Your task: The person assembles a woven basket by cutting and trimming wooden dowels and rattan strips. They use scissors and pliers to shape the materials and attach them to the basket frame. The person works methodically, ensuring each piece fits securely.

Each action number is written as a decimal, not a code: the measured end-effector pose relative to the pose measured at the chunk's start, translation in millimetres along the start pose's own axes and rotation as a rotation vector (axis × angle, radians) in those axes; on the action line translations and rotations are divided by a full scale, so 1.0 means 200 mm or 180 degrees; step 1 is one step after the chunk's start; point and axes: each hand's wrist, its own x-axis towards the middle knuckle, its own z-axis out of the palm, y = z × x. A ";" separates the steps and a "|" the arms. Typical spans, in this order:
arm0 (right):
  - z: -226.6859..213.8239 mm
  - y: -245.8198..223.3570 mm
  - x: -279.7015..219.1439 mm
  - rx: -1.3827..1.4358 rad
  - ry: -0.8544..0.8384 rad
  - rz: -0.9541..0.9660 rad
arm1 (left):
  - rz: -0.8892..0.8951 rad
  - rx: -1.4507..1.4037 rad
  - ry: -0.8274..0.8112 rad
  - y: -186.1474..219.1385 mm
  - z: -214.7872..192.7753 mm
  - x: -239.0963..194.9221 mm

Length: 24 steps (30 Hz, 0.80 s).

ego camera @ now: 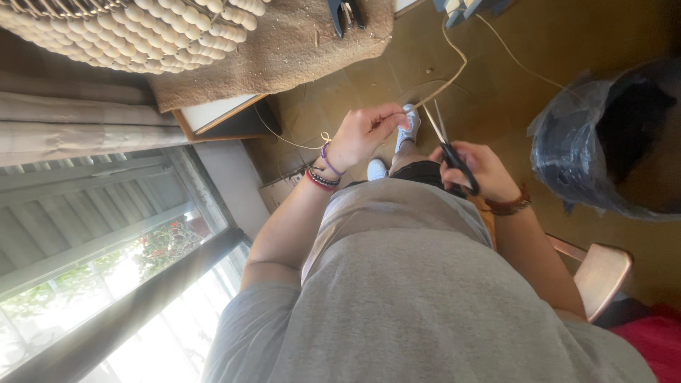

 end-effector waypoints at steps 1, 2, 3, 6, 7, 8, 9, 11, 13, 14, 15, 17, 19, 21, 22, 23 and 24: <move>0.01 0.00 0.03 0.0014 0.0011 0.0006 | -0.0010 0.0003 -0.0015 -0.01 0.01 0.00; 0.02 0.01 0.05 -0.0029 0.0110 -0.0018 | 0.0036 0.0031 -0.0092 -0.01 0.02 0.00; 0.04 0.01 0.09 -0.0073 0.0200 -0.0042 | 0.0080 0.0058 -0.0159 -0.02 0.03 0.00; 0.03 0.00 0.16 -0.0244 0.0179 -0.0022 | 0.0041 -0.0125 -0.0151 -0.05 0.06 -0.02; 0.02 0.00 0.17 -0.0246 0.0162 -0.0018 | 0.0034 -0.0129 -0.0135 -0.06 0.06 -0.02; 0.02 0.00 0.19 -0.0352 0.0140 -0.0032 | 0.0048 -0.0087 -0.0119 -0.07 0.05 -0.02; 0.01 0.00 0.20 -0.0458 0.0106 -0.0042 | 0.0054 -0.0049 -0.0092 -0.08 0.05 -0.02; 0.02 -0.01 0.22 -0.0437 0.0062 0.0011 | 0.0270 0.0029 -0.0101 -0.08 0.03 -0.01; 0.03 -0.02 0.23 -0.0413 0.0027 0.0063 | 0.0486 0.0114 -0.0119 -0.05 -0.01 0.00; 0.03 -0.02 0.22 -0.0378 0.0011 0.0036 | 0.0789 -0.0085 -0.0310 -0.02 -0.04 0.00; 0.04 -0.03 0.22 -0.0339 0.0003 0.0010 | 0.1093 -0.0283 -0.0508 0.01 -0.06 0.01; 0.08 -0.10 0.24 -0.0193 -0.0092 -0.0040 | 0.1223 -0.0987 -0.0742 -0.04 -0.02 0.04; 0.11 -0.13 0.25 -0.0052 -0.0168 -0.0089 | 0.1355 -0.1700 -0.0985 -0.09 0.03 0.07; 0.11 -0.13 0.25 0.0025 -0.0214 -0.0190 | 0.1463 -0.2337 -0.1066 -0.14 0.08 0.10; 0.11 -0.14 0.25 0.0024 -0.0200 -0.0188 | 0.1462 -0.2343 -0.1080 -0.15 0.08 0.11; 0.11 -0.15 0.25 0.0041 -0.0165 -0.0170 | 0.1533 -0.2343 -0.1075 -0.17 0.09 0.11; 0.10 -0.15 0.25 0.0059 -0.0131 -0.0152 | 0.1603 -0.2343 -0.1071 -0.18 0.10 0.12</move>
